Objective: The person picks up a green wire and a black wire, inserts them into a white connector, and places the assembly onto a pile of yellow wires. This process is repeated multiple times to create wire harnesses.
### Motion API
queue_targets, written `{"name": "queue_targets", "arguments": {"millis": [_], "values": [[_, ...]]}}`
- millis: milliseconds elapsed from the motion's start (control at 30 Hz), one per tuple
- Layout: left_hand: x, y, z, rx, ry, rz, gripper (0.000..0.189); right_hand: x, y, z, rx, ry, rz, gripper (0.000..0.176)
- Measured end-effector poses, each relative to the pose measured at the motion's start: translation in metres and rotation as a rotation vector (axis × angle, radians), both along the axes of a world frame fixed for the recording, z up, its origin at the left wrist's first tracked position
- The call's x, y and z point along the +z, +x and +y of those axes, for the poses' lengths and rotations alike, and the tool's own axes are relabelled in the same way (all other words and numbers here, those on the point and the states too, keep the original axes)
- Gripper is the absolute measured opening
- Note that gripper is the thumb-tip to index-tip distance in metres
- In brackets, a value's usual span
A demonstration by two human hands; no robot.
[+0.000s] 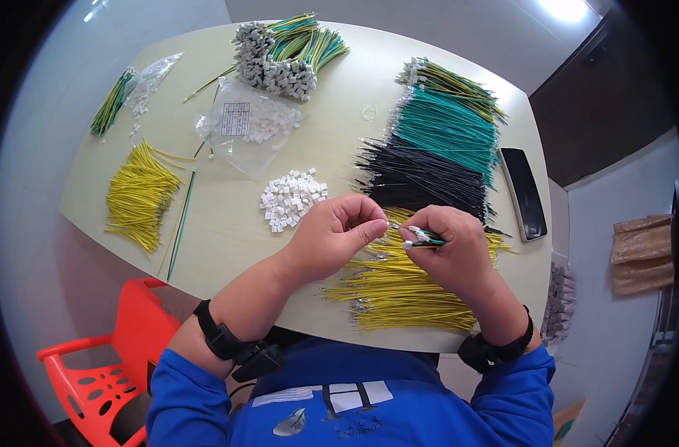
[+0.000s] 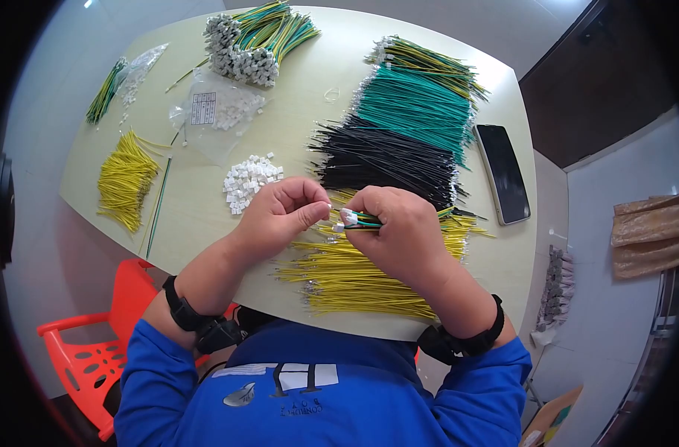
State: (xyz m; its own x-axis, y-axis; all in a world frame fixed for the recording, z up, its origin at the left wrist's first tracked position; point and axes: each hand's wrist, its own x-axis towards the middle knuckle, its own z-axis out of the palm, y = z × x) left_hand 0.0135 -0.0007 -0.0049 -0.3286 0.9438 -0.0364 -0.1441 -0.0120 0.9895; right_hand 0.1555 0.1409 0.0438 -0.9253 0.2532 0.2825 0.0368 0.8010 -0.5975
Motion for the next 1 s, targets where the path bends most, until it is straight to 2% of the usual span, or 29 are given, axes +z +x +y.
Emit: {"name": "queue_targets", "arguments": {"millis": [433,533,800,900,1000], "values": [[-0.0010,0.0005,-0.0004,-0.009,0.032,0.004,0.009,-0.0022,-0.0035,0.0038,0.010,-0.067,-0.021,0.008],[-0.0018,0.0010,-0.0005,-0.032,0.022,0.004,0.009,-0.0022,-0.0029,0.0062,0.038,-0.191,-0.023,0.008],[-0.0023,0.0030,0.0005,-0.006,0.012,0.107,0.007,-0.0038,-0.0029,0.0047,0.030,-0.177,-0.008,0.008],[-0.0039,0.0064,0.0036,0.114,0.094,0.140,0.008,-0.0069,-0.0038,0.0033,0.027,-0.162,0.016,0.008],[-0.0028,0.0032,0.0007,0.054,0.047,0.158,0.006,-0.0097,-0.0052,0.0012,0.035,-0.151,0.040,0.008]]}}
